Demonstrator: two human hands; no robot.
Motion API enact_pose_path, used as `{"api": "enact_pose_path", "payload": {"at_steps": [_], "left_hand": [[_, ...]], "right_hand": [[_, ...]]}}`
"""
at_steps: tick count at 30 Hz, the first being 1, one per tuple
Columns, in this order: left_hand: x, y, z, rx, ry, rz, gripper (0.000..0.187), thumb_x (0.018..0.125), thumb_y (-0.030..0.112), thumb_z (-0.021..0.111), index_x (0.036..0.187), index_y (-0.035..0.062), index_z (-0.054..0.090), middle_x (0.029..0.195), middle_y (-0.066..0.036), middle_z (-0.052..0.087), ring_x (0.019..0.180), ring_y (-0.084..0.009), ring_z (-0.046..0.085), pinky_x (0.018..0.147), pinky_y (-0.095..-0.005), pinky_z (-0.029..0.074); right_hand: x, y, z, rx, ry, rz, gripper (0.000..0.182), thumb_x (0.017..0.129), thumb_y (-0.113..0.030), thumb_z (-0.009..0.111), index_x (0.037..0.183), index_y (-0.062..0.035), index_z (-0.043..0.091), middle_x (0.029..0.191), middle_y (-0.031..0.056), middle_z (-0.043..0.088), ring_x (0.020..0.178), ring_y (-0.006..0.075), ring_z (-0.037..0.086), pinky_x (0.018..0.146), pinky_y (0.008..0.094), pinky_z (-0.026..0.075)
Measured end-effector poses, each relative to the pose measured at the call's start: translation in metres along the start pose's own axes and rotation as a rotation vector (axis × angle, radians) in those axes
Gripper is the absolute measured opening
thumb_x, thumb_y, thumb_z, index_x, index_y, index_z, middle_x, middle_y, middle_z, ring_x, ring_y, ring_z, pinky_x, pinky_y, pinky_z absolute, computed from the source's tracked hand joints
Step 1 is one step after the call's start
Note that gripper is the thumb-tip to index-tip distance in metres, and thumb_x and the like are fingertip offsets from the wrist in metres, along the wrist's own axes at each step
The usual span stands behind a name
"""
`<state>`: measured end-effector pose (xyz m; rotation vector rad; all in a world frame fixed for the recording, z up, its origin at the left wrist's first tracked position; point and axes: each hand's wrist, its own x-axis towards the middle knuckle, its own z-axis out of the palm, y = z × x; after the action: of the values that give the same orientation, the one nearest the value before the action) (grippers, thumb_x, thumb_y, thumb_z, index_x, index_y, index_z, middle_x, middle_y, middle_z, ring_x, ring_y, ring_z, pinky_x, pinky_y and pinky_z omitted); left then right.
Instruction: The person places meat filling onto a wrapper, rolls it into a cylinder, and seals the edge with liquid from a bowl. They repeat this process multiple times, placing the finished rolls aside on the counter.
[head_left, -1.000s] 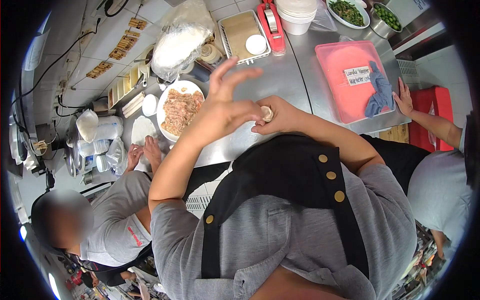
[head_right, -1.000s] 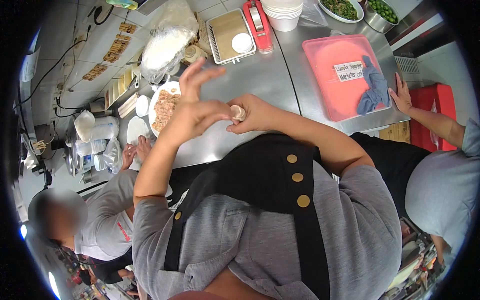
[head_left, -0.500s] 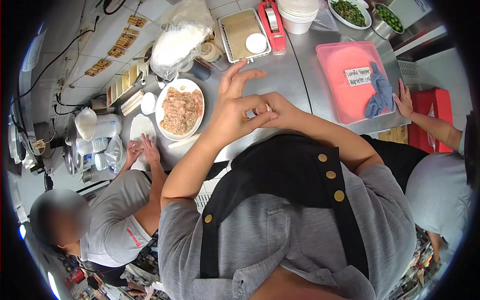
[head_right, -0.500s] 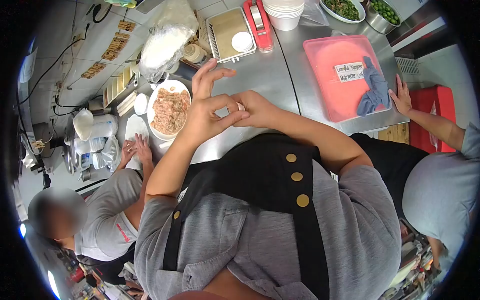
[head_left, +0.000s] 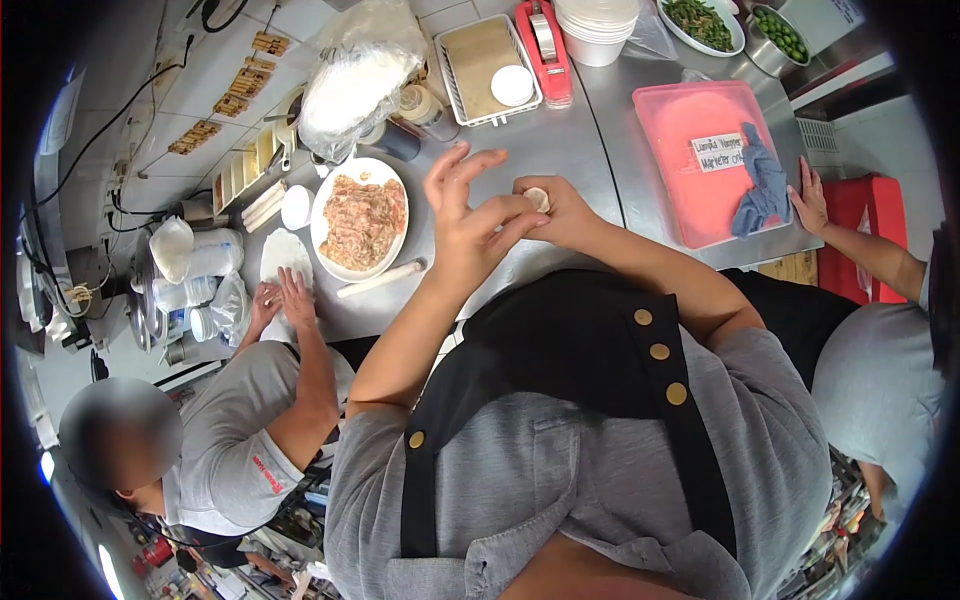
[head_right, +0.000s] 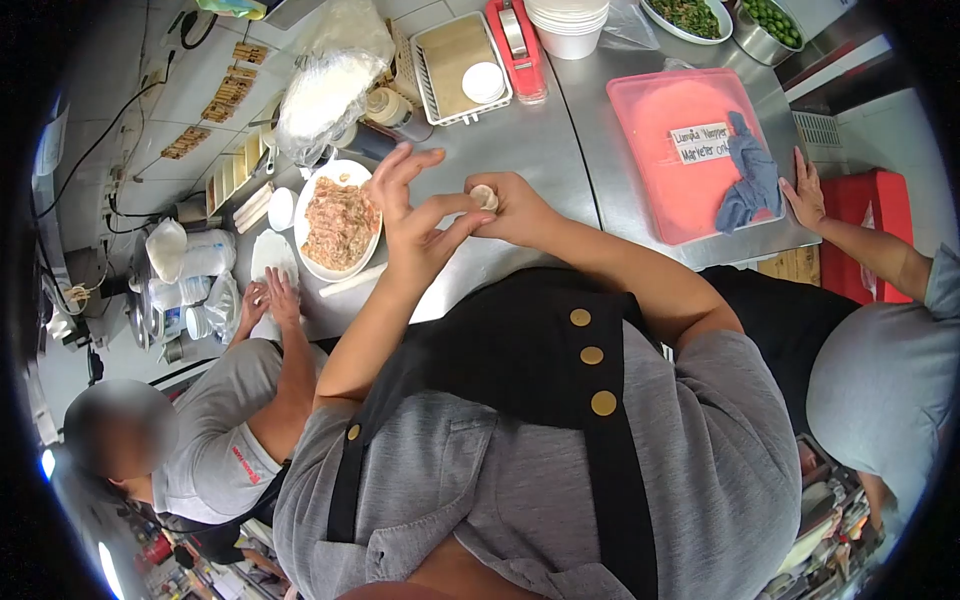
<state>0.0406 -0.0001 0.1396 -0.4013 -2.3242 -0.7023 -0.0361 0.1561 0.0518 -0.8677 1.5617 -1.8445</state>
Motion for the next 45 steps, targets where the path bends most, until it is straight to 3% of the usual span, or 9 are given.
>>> {"api": "enact_pose_path", "payload": {"at_steps": [8,11,13,16,22,26,28,33,45], "left_hand": [[0.01,0.002,-0.007,-0.519,-0.329,-0.538,0.029,0.077,0.01,0.086,0.1,0.0087,0.068,0.103,-0.007,0.071,0.098,-0.0289,0.067,0.086,-0.0404,0.053],[0.014,-0.01,-0.005,-0.29,-0.422,-0.204,0.03,0.079,0.007,0.084,0.105,0.0079,0.067,0.101,-0.008,0.071,0.095,-0.0299,0.067,0.082,-0.0402,0.055],[0.01,-0.011,-0.002,-0.281,-0.425,-0.309,0.028,0.082,0.006,0.081,0.106,0.0078,0.068,0.101,-0.009,0.071,0.094,-0.0299,0.067,0.08,-0.0403,0.055],[0.004,-0.013,0.008,-0.247,-0.376,-0.454,0.022,0.088,0.006,0.075,0.108,0.0078,0.068,0.104,-0.011,0.07,0.092,-0.0307,0.067,0.077,-0.0401,0.055],[0.011,-0.04,0.004,-0.401,-0.269,-0.665,0.018,0.103,0.009,0.059,0.118,0.0064,0.068,0.112,-0.01,0.068,0.095,-0.0247,0.065,0.079,-0.0375,0.054],[0.024,-0.063,-0.023,-0.653,-0.242,-0.739,0.025,0.109,0.016,0.053,0.131,0.0077,0.063,0.128,-0.004,0.064,0.112,-0.0157,0.058,0.094,-0.0338,0.05],[0.028,-0.064,-0.029,-0.638,-0.254,-0.634,0.036,0.102,0.007,0.061,0.137,0.0087,0.059,0.138,-0.005,0.062,0.123,-0.0188,0.056,0.103,-0.0343,0.045],[0.055,-0.036,-0.055,-0.477,-0.5,-0.248,0.073,0.075,-0.004,0.083,0.142,0.0123,0.06,0.139,-0.008,0.063,0.139,-0.0264,0.051,0.105,-0.0357,0.046],[0.055,-0.032,-0.063,-0.533,-0.556,-0.187,0.039,0.077,0.008,0.086,0.114,0.0069,0.073,0.103,-0.007,0.076,0.098,-0.0235,0.073,0.088,-0.0353,0.057]], "right_hand": [[0.005,0.019,0.008,0.198,0.013,-0.041,0.04,0.082,-0.004,0.082,0.115,-0.0034,0.059,0.111,0.0042,0.065,0.106,0.0112,0.062,0.094,0.0315,0.051],[0.007,0.035,0.003,0.364,-0.018,-0.083,0.048,0.083,-0.004,0.082,0.123,-0.0023,0.056,0.121,0.0063,0.061,0.117,0.0139,0.059,0.1,0.0344,0.049],[0.006,0.04,0.002,0.326,-0.015,-0.125,0.05,0.083,-0.006,0.083,0.124,-0.002,0.054,0.123,0.0066,0.06,0.121,0.015,0.057,0.101,0.0357,0.048],[0.0,0.051,0.003,-0.246,0.194,-0.236,0.048,0.084,-0.009,0.084,0.122,-0.0026,0.055,0.118,0.0078,0.06,0.119,0.0171,0.057,0.1,0.0353,0.048],[-0.004,0.076,0.001,-0.022,0.155,-0.002,0.03,0.096,-0.018,0.076,0.116,-0.0024,0.059,0.108,0.0066,0.062,0.1,0.0175,0.062,0.092,0.0326,0.05],[0.008,0.019,-0.004,0.38,0.028,0.198,0.038,0.111,-0.037,0.049,0.12,-0.0024,0.062,0.094,0.0052,0.062,0.088,0.0152,0.063,0.085,0.0348,0.056],[0.013,-0.003,-0.01,0.578,0.047,0.352,0.049,0.113,-0.045,0.039,0.123,-0.0022,0.062,0.09,0.0046,0.061,0.084,0.0146,0.063,0.082,0.0362,0.058],[0.025,-0.029,-0.031,0.767,-0.515,0.404,0.059,0.112,-0.054,0.029,0.129,-0.0046,0.057,0.081,0.0045,0.056,0.062,0.0133,0.06,0.067,0.0384,0.065],[0.023,-0.063,-0.019,0.67,-0.574,0.562,0.052,0.112,-0.053,0.033,0.123,-0.0068,0.052,0.083,0.008,0.059,0.049,0.0128,0.059,0.054,0.0391,0.065]]}}
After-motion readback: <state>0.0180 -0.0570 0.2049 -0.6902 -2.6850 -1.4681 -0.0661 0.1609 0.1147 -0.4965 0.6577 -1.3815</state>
